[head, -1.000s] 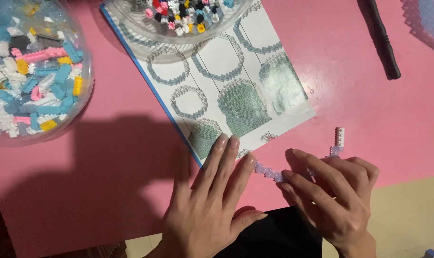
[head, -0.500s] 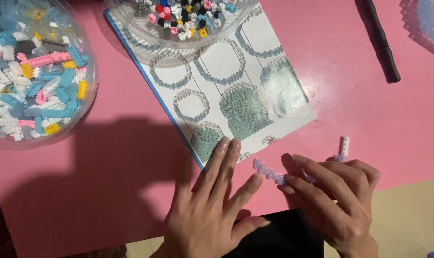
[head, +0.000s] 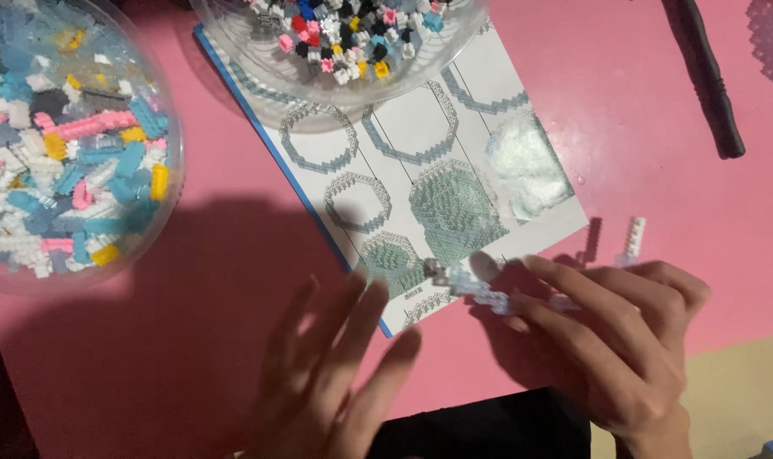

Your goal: Assembling a structure using small interlocking toy blocks and a small hammer on a pink table.

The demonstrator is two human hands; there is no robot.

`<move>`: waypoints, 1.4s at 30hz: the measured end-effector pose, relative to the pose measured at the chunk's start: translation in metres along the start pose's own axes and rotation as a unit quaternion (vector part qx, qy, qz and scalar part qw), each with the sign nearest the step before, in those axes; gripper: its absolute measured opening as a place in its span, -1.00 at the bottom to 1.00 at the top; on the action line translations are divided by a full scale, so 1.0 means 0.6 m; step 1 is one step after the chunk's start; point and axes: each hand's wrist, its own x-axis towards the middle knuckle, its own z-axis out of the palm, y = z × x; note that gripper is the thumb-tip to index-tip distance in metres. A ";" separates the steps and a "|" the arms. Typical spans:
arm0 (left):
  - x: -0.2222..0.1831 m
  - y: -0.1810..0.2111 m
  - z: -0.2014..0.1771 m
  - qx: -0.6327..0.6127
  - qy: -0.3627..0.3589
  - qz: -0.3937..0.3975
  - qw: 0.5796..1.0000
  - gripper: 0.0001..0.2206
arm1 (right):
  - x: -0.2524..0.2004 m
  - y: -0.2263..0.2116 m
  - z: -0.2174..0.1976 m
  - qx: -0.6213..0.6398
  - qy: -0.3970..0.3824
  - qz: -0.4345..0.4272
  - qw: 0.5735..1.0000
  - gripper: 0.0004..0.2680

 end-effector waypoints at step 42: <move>0.113 -0.139 0.034 0.059 -0.043 0.206 0.976 -0.58 | 0.006 -0.052 0.042 -0.015 -0.113 0.124 0.986 -0.78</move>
